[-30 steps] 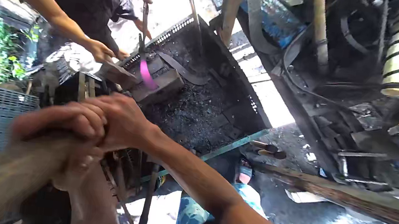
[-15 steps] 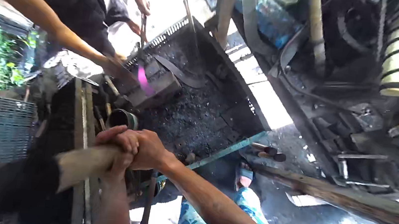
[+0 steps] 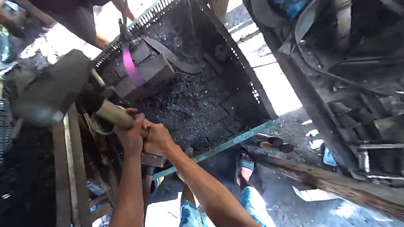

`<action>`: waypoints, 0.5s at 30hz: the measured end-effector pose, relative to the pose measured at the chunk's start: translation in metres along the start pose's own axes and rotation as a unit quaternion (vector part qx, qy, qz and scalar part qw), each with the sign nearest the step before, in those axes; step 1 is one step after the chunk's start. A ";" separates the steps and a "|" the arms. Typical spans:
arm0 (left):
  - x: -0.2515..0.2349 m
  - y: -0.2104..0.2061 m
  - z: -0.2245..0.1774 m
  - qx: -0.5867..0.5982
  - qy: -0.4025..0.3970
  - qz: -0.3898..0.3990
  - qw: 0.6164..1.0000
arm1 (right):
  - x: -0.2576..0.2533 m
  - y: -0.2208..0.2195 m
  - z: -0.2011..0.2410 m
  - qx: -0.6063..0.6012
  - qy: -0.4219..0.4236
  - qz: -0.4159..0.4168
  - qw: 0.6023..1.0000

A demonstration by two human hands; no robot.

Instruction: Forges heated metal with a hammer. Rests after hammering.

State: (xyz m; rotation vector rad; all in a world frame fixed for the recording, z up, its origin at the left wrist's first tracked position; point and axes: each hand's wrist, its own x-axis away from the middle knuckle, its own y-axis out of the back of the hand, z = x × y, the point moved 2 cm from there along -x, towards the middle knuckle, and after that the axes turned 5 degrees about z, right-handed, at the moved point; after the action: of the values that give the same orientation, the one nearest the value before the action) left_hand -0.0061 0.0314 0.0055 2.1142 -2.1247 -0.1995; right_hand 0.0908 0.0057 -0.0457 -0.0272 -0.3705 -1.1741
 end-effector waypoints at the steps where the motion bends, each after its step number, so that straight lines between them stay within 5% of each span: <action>1: 0.014 0.007 -0.050 0.031 -0.063 0.012 0.997 | 0.018 0.009 0.040 0.009 0.064 -0.010 0.998; 6: 0.031 0.025 -0.274 -0.004 -0.301 0.172 0.938 | 0.071 0.062 0.230 0.008 0.384 -0.133 0.914; 9: -0.003 0.018 -0.323 -0.101 -0.344 0.190 0.914 | 0.039 0.092 0.275 -0.002 0.478 -0.185 0.859; 11: -0.036 0.005 -0.257 -0.016 -0.324 0.145 0.935 | -0.001 0.090 0.228 0.015 0.414 -0.174 0.893; 13: -0.052 0.005 -0.112 0.026 -0.216 0.120 0.969 | -0.028 0.055 0.110 0.010 0.230 -0.111 0.967; 15: -0.036 -0.005 0.032 0.025 -0.030 0.061 0.997 | -0.030 0.003 -0.015 -0.067 0.025 -0.021 0.997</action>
State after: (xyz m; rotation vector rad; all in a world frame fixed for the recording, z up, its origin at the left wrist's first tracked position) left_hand -0.0068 0.0669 -0.0267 2.0205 -2.3071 -0.2012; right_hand 0.0877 0.0309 -0.0680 -0.1064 -0.2490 -1.2371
